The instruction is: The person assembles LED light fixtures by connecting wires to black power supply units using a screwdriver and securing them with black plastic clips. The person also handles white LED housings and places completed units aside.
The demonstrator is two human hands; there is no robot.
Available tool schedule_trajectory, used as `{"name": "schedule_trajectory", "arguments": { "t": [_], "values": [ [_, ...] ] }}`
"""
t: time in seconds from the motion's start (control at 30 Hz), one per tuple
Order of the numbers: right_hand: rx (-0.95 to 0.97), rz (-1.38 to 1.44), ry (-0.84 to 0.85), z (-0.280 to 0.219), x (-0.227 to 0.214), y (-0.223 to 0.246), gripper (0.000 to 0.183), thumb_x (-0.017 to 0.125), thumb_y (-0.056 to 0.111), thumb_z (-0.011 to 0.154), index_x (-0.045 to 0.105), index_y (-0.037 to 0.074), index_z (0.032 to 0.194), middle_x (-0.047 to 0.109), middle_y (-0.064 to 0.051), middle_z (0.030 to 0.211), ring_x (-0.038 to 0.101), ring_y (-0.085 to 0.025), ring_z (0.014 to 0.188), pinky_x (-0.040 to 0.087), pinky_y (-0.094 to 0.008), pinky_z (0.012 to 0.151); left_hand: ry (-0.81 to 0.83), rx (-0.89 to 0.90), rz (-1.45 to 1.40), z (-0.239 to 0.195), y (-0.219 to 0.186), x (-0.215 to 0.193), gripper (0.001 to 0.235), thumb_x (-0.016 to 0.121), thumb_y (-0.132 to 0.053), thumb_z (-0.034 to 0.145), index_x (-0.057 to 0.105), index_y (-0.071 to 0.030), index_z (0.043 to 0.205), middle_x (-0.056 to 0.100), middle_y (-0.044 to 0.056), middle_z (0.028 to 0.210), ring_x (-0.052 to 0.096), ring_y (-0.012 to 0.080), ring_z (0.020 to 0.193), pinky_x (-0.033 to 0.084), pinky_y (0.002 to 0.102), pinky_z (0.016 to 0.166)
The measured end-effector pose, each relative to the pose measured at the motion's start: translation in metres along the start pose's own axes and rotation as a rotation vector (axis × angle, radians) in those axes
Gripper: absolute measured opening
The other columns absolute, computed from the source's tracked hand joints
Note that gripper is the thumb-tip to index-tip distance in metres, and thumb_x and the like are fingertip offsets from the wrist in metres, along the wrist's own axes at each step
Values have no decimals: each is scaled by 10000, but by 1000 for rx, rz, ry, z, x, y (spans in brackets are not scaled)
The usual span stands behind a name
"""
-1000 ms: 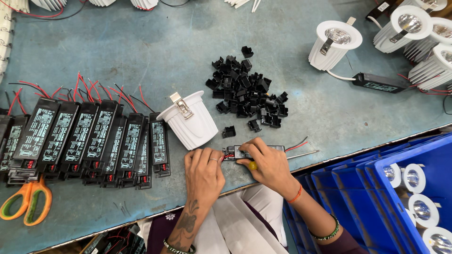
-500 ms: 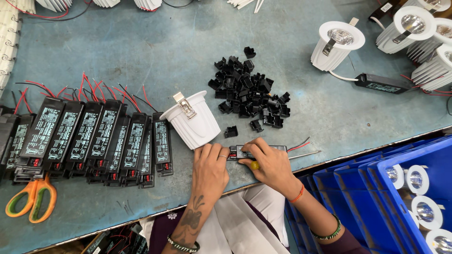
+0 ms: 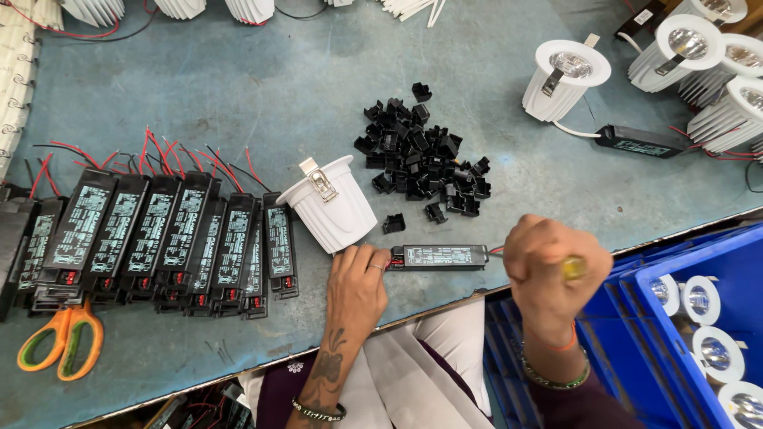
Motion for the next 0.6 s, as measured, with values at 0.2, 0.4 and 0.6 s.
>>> {"name": "schedule_trajectory", "arguments": {
  "t": [0.2,0.4,0.6],
  "values": [
    [270,363,-22,7,33,-27,610,446,537,1133,300,108,724,299,13,598,208,-64,496,174,-241,417,-3,2,-17,1,0,-2,178,631,1,840,695,-26,1004,633,91,970,592,300,946,467,432,863],
    [369,443,37,4,52,-38,674,303,652,1107,300,105,713,295,9,602,193,-68,513,173,-270,480,-3,-1,-39,0,1,-3,140,636,-14,858,684,-30,989,621,91,947,591,296,938,463,429,868],
    [352,364,80,6,58,-38,611,379,435,1134,281,103,632,300,-1,581,208,-92,512,173,-281,455,-3,8,-39,0,1,-3,133,638,-24,863,681,-28,989,600,96,921,586,296,925,460,430,857]
  ]
}}
Point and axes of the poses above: each hand's wrist, its own z-axis towards the middle knuckle, its own x-axis out of the palm, y = z × x, the point moved 4 cm from there along z, towards the middle knuckle
